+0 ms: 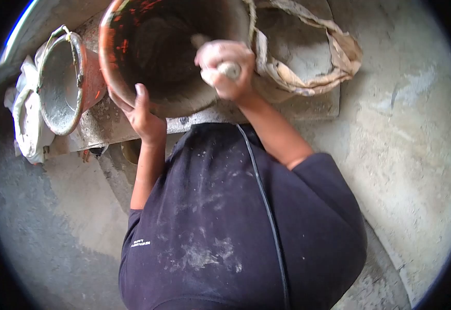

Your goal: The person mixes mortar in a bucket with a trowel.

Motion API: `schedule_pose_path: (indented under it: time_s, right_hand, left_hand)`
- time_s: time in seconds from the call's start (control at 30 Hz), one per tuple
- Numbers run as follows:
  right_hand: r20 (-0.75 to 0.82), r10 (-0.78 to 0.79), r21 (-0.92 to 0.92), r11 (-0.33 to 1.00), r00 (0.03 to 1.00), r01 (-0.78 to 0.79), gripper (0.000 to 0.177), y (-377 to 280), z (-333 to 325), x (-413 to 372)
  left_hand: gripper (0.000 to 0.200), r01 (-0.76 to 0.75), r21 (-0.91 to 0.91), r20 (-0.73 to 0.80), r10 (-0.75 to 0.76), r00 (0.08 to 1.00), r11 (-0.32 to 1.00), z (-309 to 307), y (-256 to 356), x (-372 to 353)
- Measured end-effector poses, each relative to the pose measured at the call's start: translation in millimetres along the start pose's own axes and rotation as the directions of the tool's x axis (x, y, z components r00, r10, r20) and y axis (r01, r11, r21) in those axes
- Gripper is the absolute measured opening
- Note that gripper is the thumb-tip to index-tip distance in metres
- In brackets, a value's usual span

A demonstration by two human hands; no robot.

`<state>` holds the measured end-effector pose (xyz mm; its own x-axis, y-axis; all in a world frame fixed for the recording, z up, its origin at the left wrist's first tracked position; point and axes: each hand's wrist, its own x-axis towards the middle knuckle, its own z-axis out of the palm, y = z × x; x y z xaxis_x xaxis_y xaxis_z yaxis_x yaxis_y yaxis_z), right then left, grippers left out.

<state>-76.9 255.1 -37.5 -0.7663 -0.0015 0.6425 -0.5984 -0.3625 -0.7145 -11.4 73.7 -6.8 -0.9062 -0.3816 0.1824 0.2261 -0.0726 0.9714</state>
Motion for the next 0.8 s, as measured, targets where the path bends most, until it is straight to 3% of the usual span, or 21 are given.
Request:
schedule_pose_path:
  time_s: [0.03,0.1,0.17,0.23,0.3,0.33,0.37,0.43,0.5,0.57,0.63,0.67,0.77,0.8]
  right_hand:
    - [0.053,0.054,0.007,0.998,0.997,-0.054,0.011,-11,3,-1]
    - [0.003,0.116,0.112,0.987,0.993,-0.115,0.01,-31,17,7]
    - [-0.029,0.153,0.209,0.967,0.988,-0.144,0.01,-43,16,31]
    - [-0.049,0.004,0.322,0.947,0.999,0.012,0.008,-26,3,48]
    - [-0.041,-0.106,0.202,0.973,0.994,0.112,0.007,8,-18,58]
    - [-0.142,-0.116,-0.053,0.993,0.983,0.109,0.007,11,-8,53]
    - [-0.19,-0.086,0.111,0.988,0.978,0.109,0.005,27,-16,42]
    - [-0.136,-0.101,0.063,0.992,0.986,0.11,0.001,21,-8,17]
    - [-0.047,-0.002,-0.009,1.0,0.999,0.001,0.004,0,9,-8]
    - [-0.037,0.061,0.059,0.997,0.997,-0.058,0.006,-15,22,-21]
    - [-0.125,0.103,0.187,0.979,0.987,-0.078,0.01,-26,28,-6]
    - [-0.119,0.085,0.249,0.967,0.989,-0.053,0.011,-31,25,10]
    - [-0.074,-0.003,0.469,0.882,0.997,0.038,0.015,-24,6,60]
    - [-0.086,-0.015,0.393,0.918,0.996,0.048,0.012,-12,0,68]
  left_hand:
    - [0.076,-0.107,0.055,0.052,0.104,0.993,0.993,-2,-9,-2]
    - [0.078,-0.122,0.093,0.099,0.113,0.989,0.988,0,-19,-13]
    - [0.076,-0.022,0.107,0.053,0.017,0.998,0.994,2,-15,-18]
    - [0.073,0.013,-0.03,0.044,-0.012,0.999,0.999,2,-16,-15]
    - [0.071,-0.056,0.019,0.053,0.055,0.997,0.998,-1,-17,-16]
    - [0.07,-0.049,0.025,0.068,0.047,0.997,0.998,0,-16,-18]
    - [0.07,-0.045,0.03,0.082,0.042,0.996,0.999,1,-15,-19]
    - [0.07,-0.098,0.041,0.067,0.095,0.993,0.994,2,-18,-17]
    - [0.07,-0.116,0.074,0.089,0.109,0.99,0.991,-1,-21,-19]
    - [0.072,-0.116,0.062,0.098,0.11,0.989,0.991,-1,-23,-21]
    - [0.074,-0.075,0.025,0.079,0.073,0.994,0.997,0,-21,-23]
    - [0.076,-0.02,-0.002,0.069,0.02,0.997,1.0,-1,-21,-23]
    - [0.077,-0.05,0.038,0.075,0.047,0.996,0.998,-3,-22,-22]
    - [0.077,-0.038,0.052,0.072,0.034,0.997,0.998,-2,-18,-22]
